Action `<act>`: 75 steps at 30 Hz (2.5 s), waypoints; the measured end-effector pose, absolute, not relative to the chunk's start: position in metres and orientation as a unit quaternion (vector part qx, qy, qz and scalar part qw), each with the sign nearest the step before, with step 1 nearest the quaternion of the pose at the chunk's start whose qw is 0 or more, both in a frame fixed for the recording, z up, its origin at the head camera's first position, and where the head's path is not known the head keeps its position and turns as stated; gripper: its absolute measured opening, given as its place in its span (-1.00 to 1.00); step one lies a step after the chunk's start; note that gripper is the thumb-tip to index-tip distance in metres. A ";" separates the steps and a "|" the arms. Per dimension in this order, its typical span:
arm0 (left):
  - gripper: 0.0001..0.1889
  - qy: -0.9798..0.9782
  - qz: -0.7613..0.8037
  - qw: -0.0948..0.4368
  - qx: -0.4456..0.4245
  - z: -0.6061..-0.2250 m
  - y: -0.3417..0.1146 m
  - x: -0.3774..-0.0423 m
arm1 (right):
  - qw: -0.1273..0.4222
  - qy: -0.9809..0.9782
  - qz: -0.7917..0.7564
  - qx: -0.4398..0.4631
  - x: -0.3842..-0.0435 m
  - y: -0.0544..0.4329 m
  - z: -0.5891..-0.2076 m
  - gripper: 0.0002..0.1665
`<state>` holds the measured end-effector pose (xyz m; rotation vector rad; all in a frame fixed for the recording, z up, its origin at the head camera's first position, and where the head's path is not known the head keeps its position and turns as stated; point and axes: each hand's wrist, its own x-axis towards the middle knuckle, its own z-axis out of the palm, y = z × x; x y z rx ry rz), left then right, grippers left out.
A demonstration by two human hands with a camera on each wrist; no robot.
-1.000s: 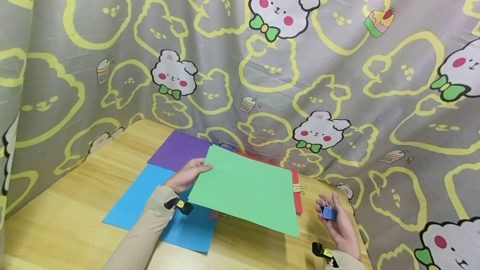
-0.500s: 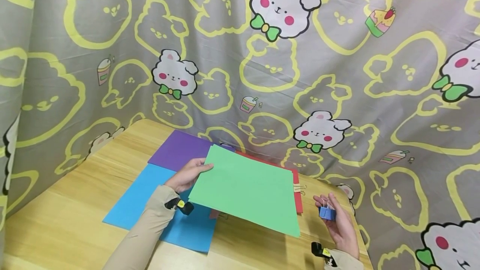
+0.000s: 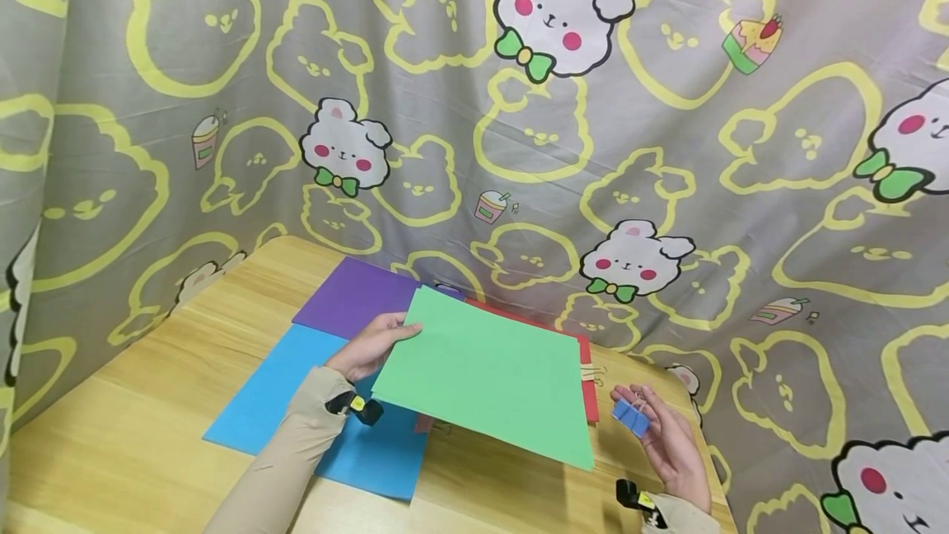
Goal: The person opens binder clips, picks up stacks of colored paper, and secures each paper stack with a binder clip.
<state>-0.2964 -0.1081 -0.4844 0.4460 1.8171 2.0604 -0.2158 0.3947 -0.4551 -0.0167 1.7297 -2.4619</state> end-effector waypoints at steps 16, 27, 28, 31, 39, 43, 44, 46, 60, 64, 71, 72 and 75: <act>-0.35 0.642 0.730 0.173 0.157 -0.483 -0.111 -0.297 | 0.040 0.557 -0.830 0.001 -0.220 0.383 -0.459 -0.60; -0.40 0.622 0.746 0.173 0.165 -0.485 -0.111 -0.299 | -0.035 0.510 -0.855 0.089 -0.234 0.351 -0.458 -0.67; -0.41 0.620 0.747 0.173 0.165 -0.485 -0.111 -0.299 | -0.040 0.499 -0.860 0.099 -0.235 0.348 -0.458 -0.68; -0.41 0.616 0.751 0.170 0.167 -0.484 -0.112 -0.300 | -0.053 0.466 -0.875 0.117 -0.237 0.342 -0.457 -0.69; -0.40 0.614 0.755 0.169 0.159 -0.483 -0.112 -0.298 | -0.097 0.390 -0.904 0.146 -0.239 0.326 -0.456 -0.71; -0.38 0.621 0.749 0.166 0.160 -0.481 -0.110 -0.297 | -0.121 0.385 -0.904 0.139 -0.240 0.320 -0.457 -0.69; -0.38 0.622 0.748 0.167 0.160 -0.480 -0.110 -0.296 | -0.127 0.387 -0.903 0.137 -0.240 0.318 -0.458 -0.69; -0.39 0.623 0.748 0.167 0.157 -0.480 -0.109 -0.295 | -0.132 0.397 -0.898 0.135 -0.240 0.316 -0.458 -0.67; -0.37 0.614 0.754 0.171 0.158 -0.486 -0.108 -0.299 | 0.035 0.497 -0.862 0.097 -0.231 0.323 -0.446 -0.64; -0.30 0.624 0.746 0.176 0.153 -0.488 -0.110 -0.300 | 0.033 0.493 -0.865 0.083 -0.232 0.327 -0.447 -0.67; -0.32 0.621 0.748 0.180 0.153 -0.489 -0.113 -0.301 | 0.010 0.519 -0.850 0.092 -0.236 0.327 -0.453 -0.63; -0.32 0.620 0.748 0.179 0.152 -0.489 -0.113 -0.300 | 0.005 0.515 -0.851 0.097 -0.237 0.327 -0.454 -0.61; -0.33 0.620 0.750 0.176 0.148 -0.488 -0.113 -0.299 | -0.016 0.510 -0.854 0.102 -0.238 0.327 -0.456 -0.57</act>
